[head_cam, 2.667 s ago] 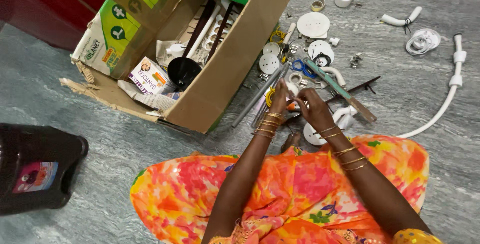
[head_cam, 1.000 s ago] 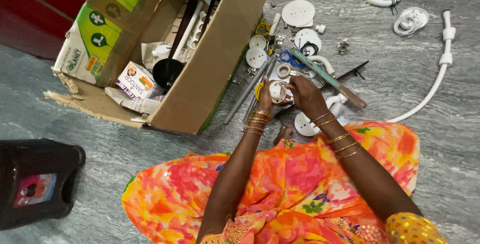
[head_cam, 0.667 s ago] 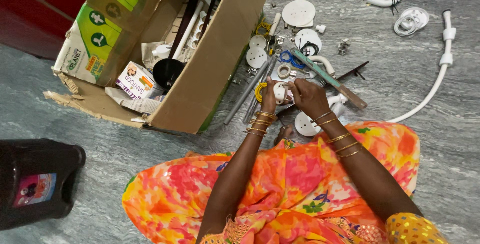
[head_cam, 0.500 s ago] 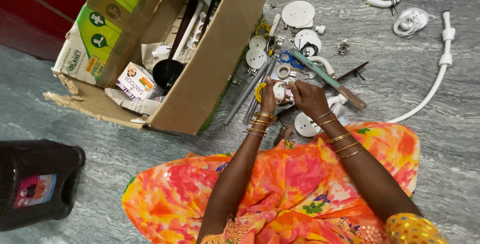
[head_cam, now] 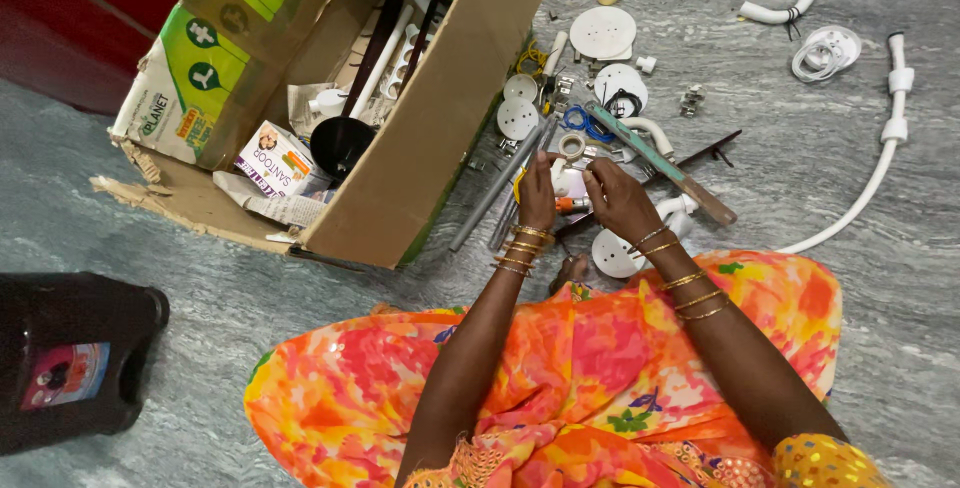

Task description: The person sits on the floor and assembles small electrical components, including sockets and wires, using their hands. They pick up parts, connect them, and place them back down, working with various items scattered around a cardboard box.

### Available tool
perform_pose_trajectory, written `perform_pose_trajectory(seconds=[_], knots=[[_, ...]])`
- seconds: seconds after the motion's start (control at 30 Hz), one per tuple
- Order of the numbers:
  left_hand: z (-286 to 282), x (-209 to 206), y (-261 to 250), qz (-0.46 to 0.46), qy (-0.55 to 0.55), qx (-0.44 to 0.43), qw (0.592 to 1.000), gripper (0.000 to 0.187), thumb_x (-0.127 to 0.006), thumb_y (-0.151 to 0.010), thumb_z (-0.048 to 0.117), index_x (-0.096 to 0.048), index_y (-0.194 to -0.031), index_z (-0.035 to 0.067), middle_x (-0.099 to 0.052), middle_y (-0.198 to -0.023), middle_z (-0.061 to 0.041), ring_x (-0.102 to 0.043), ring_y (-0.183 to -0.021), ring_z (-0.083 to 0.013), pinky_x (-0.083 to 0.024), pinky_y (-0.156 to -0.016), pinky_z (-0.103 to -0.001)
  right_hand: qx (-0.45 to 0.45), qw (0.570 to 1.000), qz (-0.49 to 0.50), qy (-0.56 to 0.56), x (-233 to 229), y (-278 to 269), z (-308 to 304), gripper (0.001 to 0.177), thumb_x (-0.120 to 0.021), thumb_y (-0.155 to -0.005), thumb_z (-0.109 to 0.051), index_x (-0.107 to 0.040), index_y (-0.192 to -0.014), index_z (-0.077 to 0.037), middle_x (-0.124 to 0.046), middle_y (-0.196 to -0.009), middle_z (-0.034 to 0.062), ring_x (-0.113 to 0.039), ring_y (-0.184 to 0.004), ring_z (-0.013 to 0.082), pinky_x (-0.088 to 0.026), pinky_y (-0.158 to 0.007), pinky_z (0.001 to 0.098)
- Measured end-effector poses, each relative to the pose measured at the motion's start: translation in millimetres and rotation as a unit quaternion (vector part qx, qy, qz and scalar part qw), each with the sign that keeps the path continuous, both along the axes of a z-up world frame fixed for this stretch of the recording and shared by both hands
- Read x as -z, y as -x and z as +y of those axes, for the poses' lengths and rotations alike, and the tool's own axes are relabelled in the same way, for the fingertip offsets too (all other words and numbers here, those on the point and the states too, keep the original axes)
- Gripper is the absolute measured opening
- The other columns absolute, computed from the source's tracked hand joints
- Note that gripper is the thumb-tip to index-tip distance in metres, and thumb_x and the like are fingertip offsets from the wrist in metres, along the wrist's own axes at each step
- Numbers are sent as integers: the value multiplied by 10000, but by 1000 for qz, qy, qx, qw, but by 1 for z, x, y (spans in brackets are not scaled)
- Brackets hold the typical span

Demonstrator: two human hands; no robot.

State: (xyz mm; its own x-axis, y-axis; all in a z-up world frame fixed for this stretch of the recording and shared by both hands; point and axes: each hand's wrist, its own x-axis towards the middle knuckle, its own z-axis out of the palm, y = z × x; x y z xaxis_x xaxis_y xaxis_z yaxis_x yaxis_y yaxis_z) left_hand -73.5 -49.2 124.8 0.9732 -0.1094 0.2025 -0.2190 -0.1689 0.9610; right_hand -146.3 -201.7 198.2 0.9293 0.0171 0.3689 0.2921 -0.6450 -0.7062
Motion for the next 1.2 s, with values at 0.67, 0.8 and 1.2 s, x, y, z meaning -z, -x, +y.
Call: perform_pose_trajectory(seconds=[0.67, 0.8, 1.2], knots=[[11, -62, -2, -167, -88, 120, 975, 913, -809, -801, 371, -331, -1508, 44, -512, -1433, -179, -574, -1212, -325, -523, -962, -429, -116, 665, 165, -719, 62, -19, -32, 276, -469, -1136, -241, -490, -903, -94, -476, -775, 2, -465, -665, 116, -438, -644, 266], [3, -19, -17, 4, 13, 191, 982, 647, -656, -1010, 385, -396, -1496, 47, -602, -1343, -151, -645, -1164, -218, -571, -941, -360, -131, 780, 161, -591, 57, -21, -36, 298, -444, -1154, -277, -553, -966, -72, -538, -770, 17, -573, -697, 139, -453, -626, 260], [-12, 50, -38, 51, 159, 60, 984, 675, -346, -1087, 619, -432, -1371, 13, -662, -1241, -132, -571, -1200, -173, -422, -1058, -270, -64, 997, -18, -46, 24, -1, 11, 142, -513, -1090, -126, -562, -1145, -4, -577, -927, 161, -605, -727, 268, -500, -681, 386]])
